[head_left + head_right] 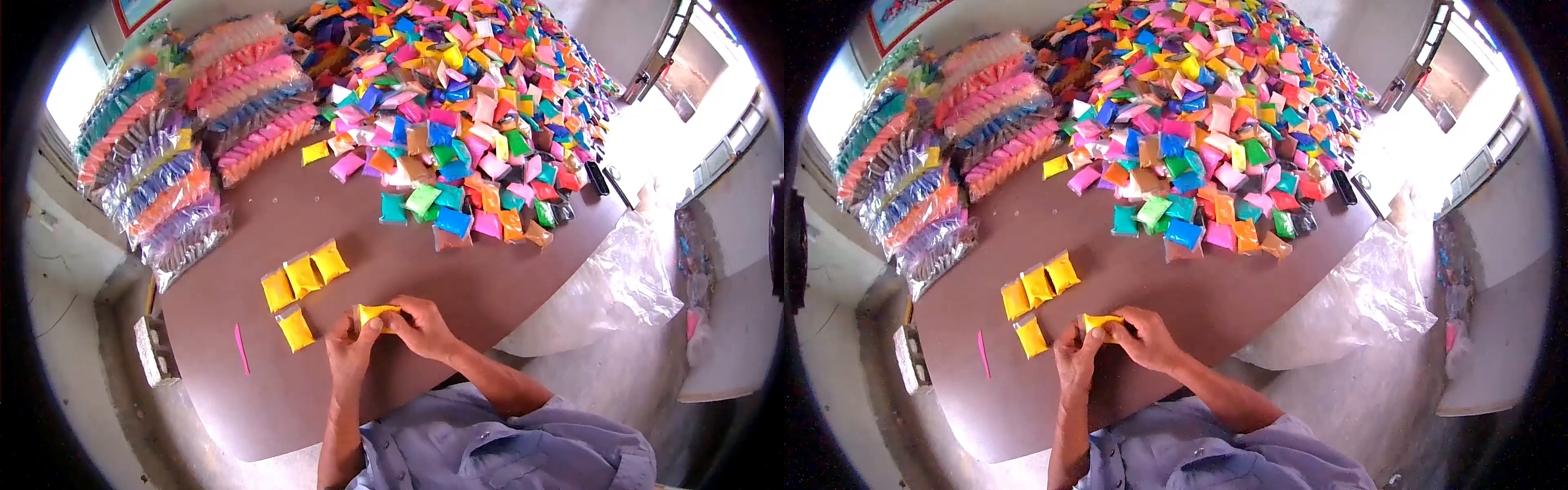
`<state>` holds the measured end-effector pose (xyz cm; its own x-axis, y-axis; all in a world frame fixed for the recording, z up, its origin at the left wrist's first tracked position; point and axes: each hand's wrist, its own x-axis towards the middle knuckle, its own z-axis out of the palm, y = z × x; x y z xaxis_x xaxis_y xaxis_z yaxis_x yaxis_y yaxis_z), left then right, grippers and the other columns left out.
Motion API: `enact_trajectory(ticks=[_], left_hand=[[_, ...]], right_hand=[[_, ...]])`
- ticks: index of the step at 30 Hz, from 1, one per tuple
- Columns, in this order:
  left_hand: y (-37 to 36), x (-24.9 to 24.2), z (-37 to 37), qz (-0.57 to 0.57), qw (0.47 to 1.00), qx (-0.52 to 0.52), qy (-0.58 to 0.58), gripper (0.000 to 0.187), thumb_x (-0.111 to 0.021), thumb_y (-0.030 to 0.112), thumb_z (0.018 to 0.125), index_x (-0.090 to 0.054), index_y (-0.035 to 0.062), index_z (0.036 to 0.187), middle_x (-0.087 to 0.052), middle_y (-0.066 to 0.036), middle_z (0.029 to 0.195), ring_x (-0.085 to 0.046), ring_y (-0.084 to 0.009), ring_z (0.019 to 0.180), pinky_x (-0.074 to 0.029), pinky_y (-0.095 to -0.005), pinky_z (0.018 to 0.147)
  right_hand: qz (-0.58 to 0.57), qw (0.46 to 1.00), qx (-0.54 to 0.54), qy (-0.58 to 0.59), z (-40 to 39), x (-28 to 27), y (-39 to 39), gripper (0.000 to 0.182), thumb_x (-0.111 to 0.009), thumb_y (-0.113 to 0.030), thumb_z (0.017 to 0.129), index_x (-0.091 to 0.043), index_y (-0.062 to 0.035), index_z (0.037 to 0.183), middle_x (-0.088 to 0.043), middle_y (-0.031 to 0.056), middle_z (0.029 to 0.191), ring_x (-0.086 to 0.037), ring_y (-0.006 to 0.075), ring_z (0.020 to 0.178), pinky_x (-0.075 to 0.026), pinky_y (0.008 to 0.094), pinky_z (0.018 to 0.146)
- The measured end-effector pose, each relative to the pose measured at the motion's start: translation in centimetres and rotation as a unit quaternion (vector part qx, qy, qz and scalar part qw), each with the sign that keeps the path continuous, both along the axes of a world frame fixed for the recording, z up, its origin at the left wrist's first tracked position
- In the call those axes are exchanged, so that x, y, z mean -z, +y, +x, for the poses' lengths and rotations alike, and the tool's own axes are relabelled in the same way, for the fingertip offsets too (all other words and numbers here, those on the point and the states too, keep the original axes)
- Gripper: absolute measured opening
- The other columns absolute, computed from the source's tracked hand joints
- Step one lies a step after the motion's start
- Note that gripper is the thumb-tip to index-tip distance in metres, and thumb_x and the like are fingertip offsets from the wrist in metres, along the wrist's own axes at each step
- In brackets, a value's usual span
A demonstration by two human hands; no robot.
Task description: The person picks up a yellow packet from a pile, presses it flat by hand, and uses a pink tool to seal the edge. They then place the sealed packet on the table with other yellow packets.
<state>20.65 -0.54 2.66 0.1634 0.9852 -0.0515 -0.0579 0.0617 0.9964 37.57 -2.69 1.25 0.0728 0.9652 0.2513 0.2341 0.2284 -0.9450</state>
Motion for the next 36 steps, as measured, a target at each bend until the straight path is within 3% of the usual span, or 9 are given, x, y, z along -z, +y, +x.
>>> enact_trajectory(ticks=[5,7,8,12,18,20,24,34,36], left_hand=[[0.3,-0.1,-0.1,-0.029,0.999,-0.005,0.036,0.017,-0.074,0.018,0.098,-0.071,0.0013,0.101,-0.068,0.002,0.09,-0.059,-0.0064,0.081,-0.049,-0.0238,0.075],[0.3,0.2,-0.2,-0.004,1.0,-0.012,0.016,0.02,-0.074,0.017,0.098,-0.07,-0.0024,0.1,-0.068,-0.001,0.086,-0.06,-0.0075,0.077,-0.05,-0.0244,0.07],[0.2,0.0,-0.3,-0.021,0.998,-0.017,0.051,0.019,-0.073,0.017,0.098,-0.07,-0.0023,0.099,-0.068,-0.001,0.085,-0.06,-0.0077,0.076,-0.05,-0.0245,0.07],[0.0,0.2,-0.3,-0.035,0.996,-0.021,0.076,0.019,-0.074,0.016,0.098,-0.069,-0.0029,0.101,-0.069,-0.002,0.087,-0.061,-0.0084,0.079,-0.051,-0.0249,0.072],[-0.3,-0.5,-0.4,-0.047,0.999,-0.012,-0.012,0.019,-0.071,0.012,0.098,-0.069,-0.0037,0.107,-0.07,-0.003,0.097,-0.063,-0.0108,0.086,-0.052,-0.026,0.078],[-0.3,-0.5,-0.2,-0.067,0.997,-0.038,-0.012,0.017,-0.069,0.011,0.098,-0.069,-0.0033,0.107,-0.07,-0.004,0.098,-0.063,-0.0108,0.088,-0.052,-0.0263,0.08],[0.0,-0.3,-0.6,-0.106,0.993,-0.038,0.029,0.015,-0.069,0.01,0.098,-0.069,-0.0024,0.106,-0.07,-0.003,0.098,-0.063,-0.0104,0.089,-0.052,-0.0257,0.081],[-0.1,-0.6,0.1,-0.099,0.993,-0.066,0.004,0.014,-0.07,0.008,0.094,-0.071,0.0004,0.106,-0.07,-0.003,0.101,-0.064,-0.0115,0.09,-0.053,-0.0259,0.082],[0.1,-1.0,0.7,-0.083,0.996,-0.036,0.024,0.019,-0.072,0.017,0.096,-0.07,0.0022,0.107,-0.068,-0.001,0.097,-0.063,-0.01,0.089,-0.051,-0.0263,0.083]], right_hand=[[-0.04,0.999,-0.014,0.011,0.1,-0.9,0.0,0.027,-0.066,-0.025,0.1,-0.069,0.0003,0.11,-0.07,0.014,0.089,-0.066,0.0195,0.072,-0.053,0.0348,0.064],[-0.069,0.997,-0.023,0.016,0.1,-1.5,-0.1,0.029,-0.068,-0.027,0.099,-0.07,-0.0002,0.108,-0.07,0.014,0.087,-0.066,0.0185,0.071,-0.052,0.034,0.062],[-0.063,0.997,-0.028,0.031,0.1,-1.4,-0.2,0.026,-0.068,-0.022,0.099,-0.07,0.0005,0.11,-0.068,0.007,0.085,-0.061,0.0102,0.07,-0.05,0.0279,0.063],[-0.04,0.999,-0.022,-0.003,0.0,-1.8,0.0,0.025,-0.068,-0.021,0.099,-0.07,0.0002,0.111,-0.069,0.0071,0.086,-0.062,0.0109,0.071,-0.051,0.0277,0.064],[0.002,0.999,-0.023,0.037,0.4,-0.2,0.2,0.023,-0.069,-0.018,0.098,-0.069,-0.0009,0.113,-0.068,0.0075,0.087,-0.063,0.0134,0.071,-0.052,0.0294,0.065],[-0.06,0.996,-0.064,0.018,0.7,-0.7,0.1,0.026,-0.072,-0.024,0.097,-0.069,-0.0024,0.111,-0.072,0.0153,0.097,-0.072,0.0292,0.083,-0.057,0.0369,0.071],[-0.066,0.997,-0.043,-0.013,0.4,-2.1,0.2,0.027,-0.075,-0.024,0.095,-0.069,-0.0025,0.11,-0.07,0.0145,0.093,-0.072,0.0282,0.076,-0.057,0.0349,0.062],[-0.073,0.995,-0.038,0.057,0.7,-1.4,0.4,0.023,-0.073,-0.019,0.096,-0.068,-0.0015,0.11,-0.071,0.0155,0.095,-0.073,0.0275,0.078,-0.058,0.0353,0.064],[-0.033,0.996,0.002,0.08,0.5,-1.1,0.6,0.02,-0.075,-0.013,0.093,-0.07,-0.002,0.109,-0.07,0.012,0.092,-0.068,0.0215,0.073,-0.054,0.0308,0.063]])
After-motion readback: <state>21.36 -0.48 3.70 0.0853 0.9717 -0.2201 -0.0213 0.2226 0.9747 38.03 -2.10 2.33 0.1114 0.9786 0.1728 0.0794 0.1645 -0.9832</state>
